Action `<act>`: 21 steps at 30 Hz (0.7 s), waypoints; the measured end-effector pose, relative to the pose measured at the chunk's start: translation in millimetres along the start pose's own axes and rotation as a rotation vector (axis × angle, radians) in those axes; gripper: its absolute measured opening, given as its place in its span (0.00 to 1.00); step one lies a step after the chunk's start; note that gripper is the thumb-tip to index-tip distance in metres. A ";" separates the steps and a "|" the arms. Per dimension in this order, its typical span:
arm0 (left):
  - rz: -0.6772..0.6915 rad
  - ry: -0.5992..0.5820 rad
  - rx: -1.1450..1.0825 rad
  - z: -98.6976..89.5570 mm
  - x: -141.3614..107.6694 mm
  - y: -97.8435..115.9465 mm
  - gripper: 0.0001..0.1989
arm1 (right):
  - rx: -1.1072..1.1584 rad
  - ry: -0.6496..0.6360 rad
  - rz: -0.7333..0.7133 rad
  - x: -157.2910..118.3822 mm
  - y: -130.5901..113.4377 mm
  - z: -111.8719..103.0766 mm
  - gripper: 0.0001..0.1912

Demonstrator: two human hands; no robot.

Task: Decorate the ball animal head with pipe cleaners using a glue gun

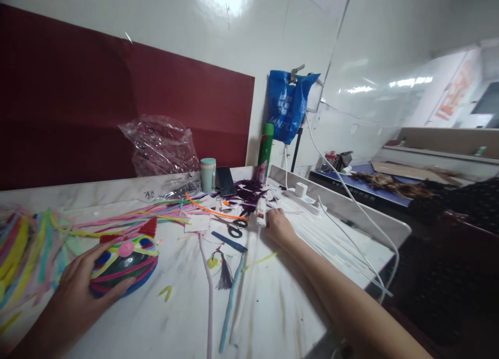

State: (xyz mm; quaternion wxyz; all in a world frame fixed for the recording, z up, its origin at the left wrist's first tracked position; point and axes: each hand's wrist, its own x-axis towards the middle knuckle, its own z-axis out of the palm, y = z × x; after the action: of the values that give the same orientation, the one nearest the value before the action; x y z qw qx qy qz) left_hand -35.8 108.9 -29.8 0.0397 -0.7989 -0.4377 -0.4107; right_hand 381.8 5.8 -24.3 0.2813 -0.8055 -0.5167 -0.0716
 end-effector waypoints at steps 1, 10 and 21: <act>0.002 -0.005 -0.008 -0.2 0.3 0.5 0.30 | 0.050 0.037 0.015 1.6 0.9 -5.6 0.06; 0.006 0.021 -0.052 3.3 -0.3 -1.1 0.29 | 0.662 -0.012 0.113 0.4 -34.6 -39.1 0.15; 0.013 0.010 -0.080 2.2 -2.1 -2.3 0.29 | 1.367 -0.274 0.012 9.7 -90.7 -39.3 0.13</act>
State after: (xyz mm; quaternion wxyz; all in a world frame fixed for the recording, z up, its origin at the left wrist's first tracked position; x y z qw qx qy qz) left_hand -36.7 109.8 -33.4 0.0124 -0.8006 -0.4153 -0.4317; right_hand 314.0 20.7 46.7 0.6578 -0.4523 -0.4723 0.3737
